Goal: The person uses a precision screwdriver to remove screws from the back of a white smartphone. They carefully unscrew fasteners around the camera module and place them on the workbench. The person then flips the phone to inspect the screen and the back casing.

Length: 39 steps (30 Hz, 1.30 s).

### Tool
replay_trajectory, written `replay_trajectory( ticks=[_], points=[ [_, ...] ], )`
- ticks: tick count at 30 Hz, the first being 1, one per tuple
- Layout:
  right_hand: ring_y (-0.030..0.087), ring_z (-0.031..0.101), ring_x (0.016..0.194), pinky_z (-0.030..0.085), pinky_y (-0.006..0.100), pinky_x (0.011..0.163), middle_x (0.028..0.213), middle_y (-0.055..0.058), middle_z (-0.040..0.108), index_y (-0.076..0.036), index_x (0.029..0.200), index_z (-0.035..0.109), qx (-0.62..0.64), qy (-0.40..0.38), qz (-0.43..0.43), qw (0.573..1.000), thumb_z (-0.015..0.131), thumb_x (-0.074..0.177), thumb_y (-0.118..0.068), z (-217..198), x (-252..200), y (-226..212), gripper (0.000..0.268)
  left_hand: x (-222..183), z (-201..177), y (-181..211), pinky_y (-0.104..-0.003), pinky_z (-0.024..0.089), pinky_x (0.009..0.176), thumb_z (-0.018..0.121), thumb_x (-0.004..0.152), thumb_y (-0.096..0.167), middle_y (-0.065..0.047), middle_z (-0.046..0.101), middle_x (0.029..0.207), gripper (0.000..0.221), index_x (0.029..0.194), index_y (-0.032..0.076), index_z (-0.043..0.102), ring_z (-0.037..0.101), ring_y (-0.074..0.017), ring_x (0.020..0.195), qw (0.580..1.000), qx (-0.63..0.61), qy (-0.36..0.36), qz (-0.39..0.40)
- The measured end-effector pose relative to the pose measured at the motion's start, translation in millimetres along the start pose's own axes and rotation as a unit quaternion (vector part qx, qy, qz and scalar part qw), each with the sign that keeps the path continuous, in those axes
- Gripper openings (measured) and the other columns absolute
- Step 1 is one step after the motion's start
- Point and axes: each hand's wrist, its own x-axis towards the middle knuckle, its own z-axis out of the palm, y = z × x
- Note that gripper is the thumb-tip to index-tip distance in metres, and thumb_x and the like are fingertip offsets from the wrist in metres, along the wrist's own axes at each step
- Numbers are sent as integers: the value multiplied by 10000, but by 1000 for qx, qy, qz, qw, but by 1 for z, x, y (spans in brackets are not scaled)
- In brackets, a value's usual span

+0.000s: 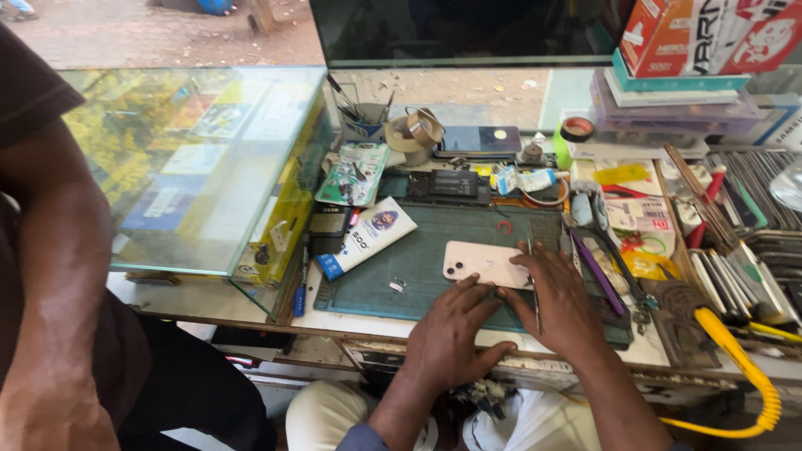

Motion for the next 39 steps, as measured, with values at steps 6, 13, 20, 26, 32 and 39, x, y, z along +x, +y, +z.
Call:
replay_trajectory(
  ticks=[6,13,20,26,32,39],
  points=[
    [418,577,1260,363,589,1127,1309,231,644,-57,1281,552,2,-3,2,1000,736,860,-316,0,0,-1,527,-2,0,1,-483,401,1165,808,824,410,-159,619,1430,604,1296,55,682,499,-379,1432,1000,4,2,-11],
    [402,602,1217,377,582,1120,1288,220,653,-54,1286,555,7,-9,16,1000,737,861,-325,0,0,-1,536,-2,1,1,-481,402,1164,812,823,411,-151,617,1428,590,1283,65,685,487,-369,1443,1000,10,-7,-17],
    [394,588,1251,376,560,1123,1330,200,645,-54,1278,586,0,-13,17,1000,745,852,-337,-2,2,-3,536,-1,0,1,-485,396,1170,808,827,415,-149,612,1432,588,1276,57,683,484,-367,1444,1000,17,-12,-17],
    [389,590,1261,382,553,1128,1354,187,643,-52,1264,596,-2,-10,14,1000,749,849,-327,-2,2,-3,521,-1,1,1,-482,398,1173,800,835,424,-153,614,1437,595,1286,53,684,487,-367,1447,1000,13,-8,-16],
    [391,613,1223,405,538,1113,1317,189,664,-53,1245,611,7,0,7,1000,751,851,-299,-4,4,-7,485,0,0,1,-481,396,1171,795,837,430,-157,613,1438,603,1288,47,683,488,-369,1444,1000,13,-12,-19],
    [414,598,1223,409,537,1103,1288,222,659,-60,1265,605,1,20,-9,1000,751,871,-297,-7,2,-9,483,0,2,0,-477,403,1164,803,830,409,-164,612,1434,577,1261,43,689,479,-381,1440,1000,8,-2,-5]
  ],
)
